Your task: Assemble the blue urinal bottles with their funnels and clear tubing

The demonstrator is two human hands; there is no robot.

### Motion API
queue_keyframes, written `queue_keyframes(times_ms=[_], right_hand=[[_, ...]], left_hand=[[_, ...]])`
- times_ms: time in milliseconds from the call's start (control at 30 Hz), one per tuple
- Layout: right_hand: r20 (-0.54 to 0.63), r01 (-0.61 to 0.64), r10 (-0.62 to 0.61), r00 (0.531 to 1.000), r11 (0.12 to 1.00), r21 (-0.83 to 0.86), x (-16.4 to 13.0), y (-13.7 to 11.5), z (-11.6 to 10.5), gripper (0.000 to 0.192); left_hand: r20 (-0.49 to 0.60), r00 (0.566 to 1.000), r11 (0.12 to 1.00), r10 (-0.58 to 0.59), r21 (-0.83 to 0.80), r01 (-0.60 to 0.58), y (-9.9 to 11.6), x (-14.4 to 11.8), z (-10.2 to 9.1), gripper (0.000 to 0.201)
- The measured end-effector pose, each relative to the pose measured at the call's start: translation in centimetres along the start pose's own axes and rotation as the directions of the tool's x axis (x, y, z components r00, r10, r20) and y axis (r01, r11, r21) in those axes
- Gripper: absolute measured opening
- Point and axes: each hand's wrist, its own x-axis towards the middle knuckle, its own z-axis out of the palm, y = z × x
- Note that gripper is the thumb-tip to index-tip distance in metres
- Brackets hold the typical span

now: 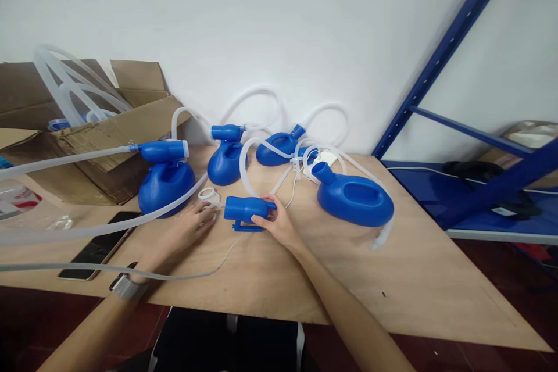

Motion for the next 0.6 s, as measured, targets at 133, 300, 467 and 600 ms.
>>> queue_keyframes(times_ms=[133,300,467,600], right_hand=[[0.001,-0.009,0.009,1.000,1.000,0.011,-0.2,-0.1,0.0,0.066],[0.023,0.007,-0.008,1.000,1.000,0.029,-0.3,-0.1,0.3,0.069],[-0.032,0.049,-0.047,0.998,0.998,0.048,-0.5,-0.1,0.4,0.068],[0.006,0.065,-0.065,0.998,0.998,0.021,-0.5,-0.1,0.2,0.067]], left_hand=[[-0.075,0.989,0.940,-0.129,-0.326,0.098,1.3,0.3,-2.3,0.045],[-0.012,0.987,0.734,-0.159,-0.671,0.110,4.3,1.2,-2.5,0.054],[-0.038,0.988,0.654,-0.150,-0.753,0.071,5.2,1.4,-0.6,0.051],[-0.051,0.979,0.633,-0.196,-0.769,0.086,5.0,1.2,-0.1,0.055]])
